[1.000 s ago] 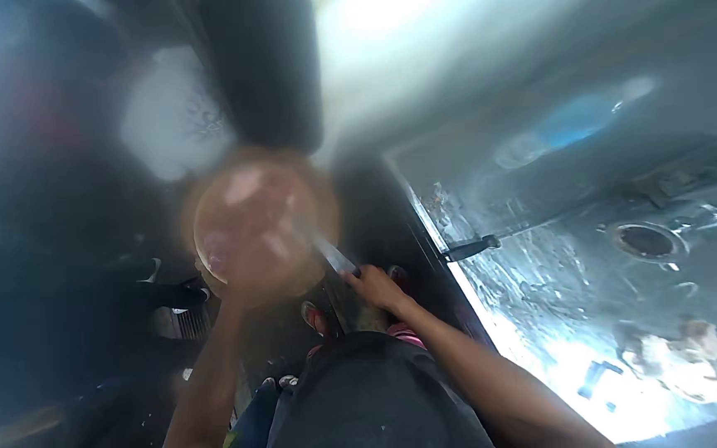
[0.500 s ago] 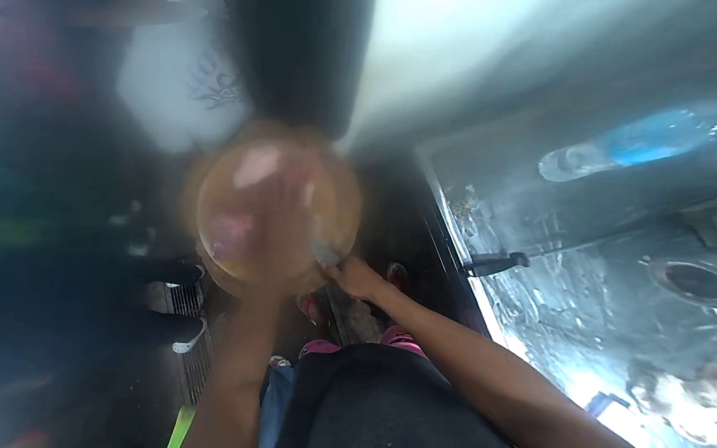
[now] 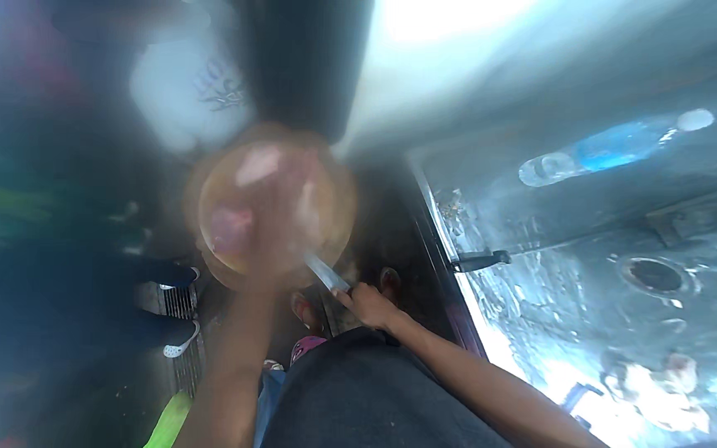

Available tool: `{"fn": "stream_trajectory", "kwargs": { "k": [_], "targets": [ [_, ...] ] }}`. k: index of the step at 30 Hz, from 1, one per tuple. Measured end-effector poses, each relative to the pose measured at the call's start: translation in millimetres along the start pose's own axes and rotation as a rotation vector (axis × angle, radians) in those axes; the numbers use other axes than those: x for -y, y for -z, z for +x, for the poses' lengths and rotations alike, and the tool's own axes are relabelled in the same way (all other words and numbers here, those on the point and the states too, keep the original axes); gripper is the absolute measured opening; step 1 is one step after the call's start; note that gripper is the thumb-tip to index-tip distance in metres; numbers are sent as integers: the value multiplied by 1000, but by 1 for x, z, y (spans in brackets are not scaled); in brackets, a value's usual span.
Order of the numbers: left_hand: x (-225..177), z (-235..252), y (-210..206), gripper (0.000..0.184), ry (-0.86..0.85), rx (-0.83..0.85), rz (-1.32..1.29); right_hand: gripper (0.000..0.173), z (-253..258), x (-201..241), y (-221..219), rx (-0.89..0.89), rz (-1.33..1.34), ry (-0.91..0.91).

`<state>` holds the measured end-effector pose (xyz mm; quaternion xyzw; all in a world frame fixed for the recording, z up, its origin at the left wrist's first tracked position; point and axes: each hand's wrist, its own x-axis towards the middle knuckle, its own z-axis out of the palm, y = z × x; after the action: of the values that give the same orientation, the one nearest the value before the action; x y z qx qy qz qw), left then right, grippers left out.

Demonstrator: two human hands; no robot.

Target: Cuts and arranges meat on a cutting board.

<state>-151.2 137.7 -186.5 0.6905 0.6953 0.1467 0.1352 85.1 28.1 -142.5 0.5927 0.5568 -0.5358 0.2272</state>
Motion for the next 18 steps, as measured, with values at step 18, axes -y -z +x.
{"fn": "stream_trajectory", "kwargs": {
  "k": [18],
  "targets": [
    [-43, -31, 48, 54, 663, 94, -346, 67, -38, -137, -8, -262, 450, 53]
  ]
}}
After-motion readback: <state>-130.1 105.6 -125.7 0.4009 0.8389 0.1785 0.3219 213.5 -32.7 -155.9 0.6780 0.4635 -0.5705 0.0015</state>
